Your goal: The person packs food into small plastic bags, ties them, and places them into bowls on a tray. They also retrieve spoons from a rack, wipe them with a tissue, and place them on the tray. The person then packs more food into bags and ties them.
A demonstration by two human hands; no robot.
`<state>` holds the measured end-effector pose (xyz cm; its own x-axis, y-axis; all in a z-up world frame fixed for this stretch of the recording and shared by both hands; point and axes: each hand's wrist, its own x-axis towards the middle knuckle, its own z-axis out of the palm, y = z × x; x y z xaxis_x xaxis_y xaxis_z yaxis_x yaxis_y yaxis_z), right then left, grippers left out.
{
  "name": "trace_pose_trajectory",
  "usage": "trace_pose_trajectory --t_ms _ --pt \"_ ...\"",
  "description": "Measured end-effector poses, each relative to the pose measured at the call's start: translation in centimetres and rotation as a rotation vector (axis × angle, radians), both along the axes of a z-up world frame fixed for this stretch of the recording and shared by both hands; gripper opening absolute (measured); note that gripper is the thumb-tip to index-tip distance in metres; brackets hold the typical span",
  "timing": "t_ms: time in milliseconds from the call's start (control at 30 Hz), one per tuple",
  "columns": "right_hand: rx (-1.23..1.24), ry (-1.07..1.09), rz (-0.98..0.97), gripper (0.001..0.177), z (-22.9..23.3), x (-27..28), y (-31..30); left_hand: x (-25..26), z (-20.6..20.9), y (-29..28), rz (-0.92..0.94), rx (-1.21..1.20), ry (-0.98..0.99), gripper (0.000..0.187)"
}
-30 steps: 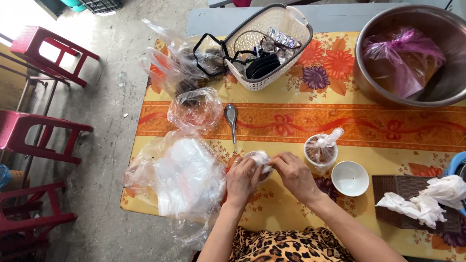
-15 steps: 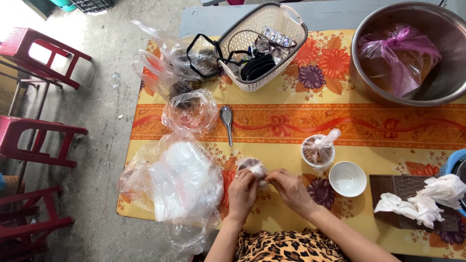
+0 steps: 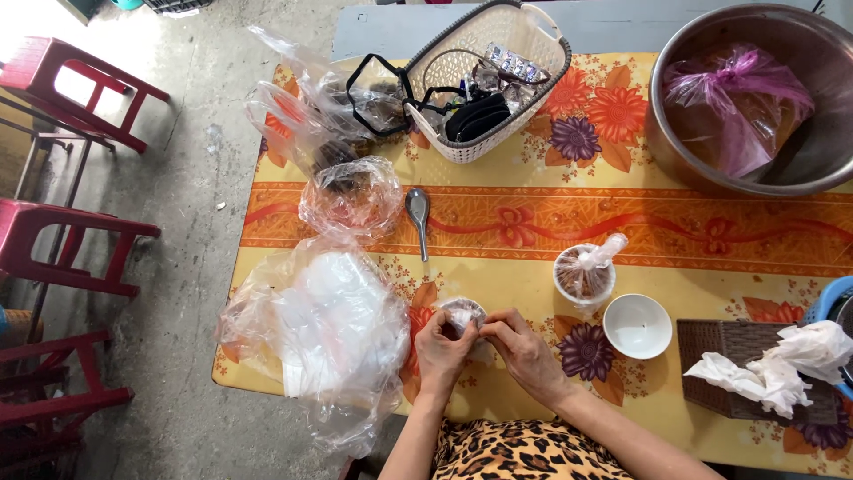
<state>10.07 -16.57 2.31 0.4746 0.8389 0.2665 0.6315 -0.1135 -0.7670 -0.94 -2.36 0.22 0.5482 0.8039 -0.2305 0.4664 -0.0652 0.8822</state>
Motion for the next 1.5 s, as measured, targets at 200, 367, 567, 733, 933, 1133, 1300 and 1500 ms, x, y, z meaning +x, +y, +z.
trace_pose_trajectory --t_ms 200,367,567,733,933,1133,1300,1500 --pt "0.035 -0.048 0.0 0.01 0.6 0.8 0.2 -0.2 0.4 0.5 -0.063 -0.06 -0.055 0.014" --pt "0.043 0.005 -0.026 0.015 -2.6 1.2 0.2 -0.9 -0.8 1.3 -0.141 -0.353 -0.248 0.018" --pt "0.002 0.215 -0.075 0.015 -1.5 1.8 0.2 -1.5 -1.9 1.5 -0.167 -0.555 -0.283 0.02" --pt "-0.074 0.57 -0.189 0.012 -0.3 1.8 0.2 0.3 1.5 0.7 -0.257 -0.215 -0.235 0.04" --pt "-0.06 0.772 -0.296 0.013 0.7 2.3 -0.6 0.6 -0.6 0.8 -0.31 -0.003 -0.168 0.033" --pt "-0.005 0.744 -0.186 0.015 2.7 2.4 -1.0 0.6 -0.8 2.7 -0.395 -0.033 -0.331 0.026" --pt "0.025 0.529 -0.078 0.014 0.8 3.3 -0.2 0.4 0.6 3.4 -0.455 -0.08 -0.38 0.026" --pt "0.076 0.317 0.031 0.02 -0.1 4.2 1.8 0.4 1.5 4.2 -0.534 -0.142 -0.39 0.024"
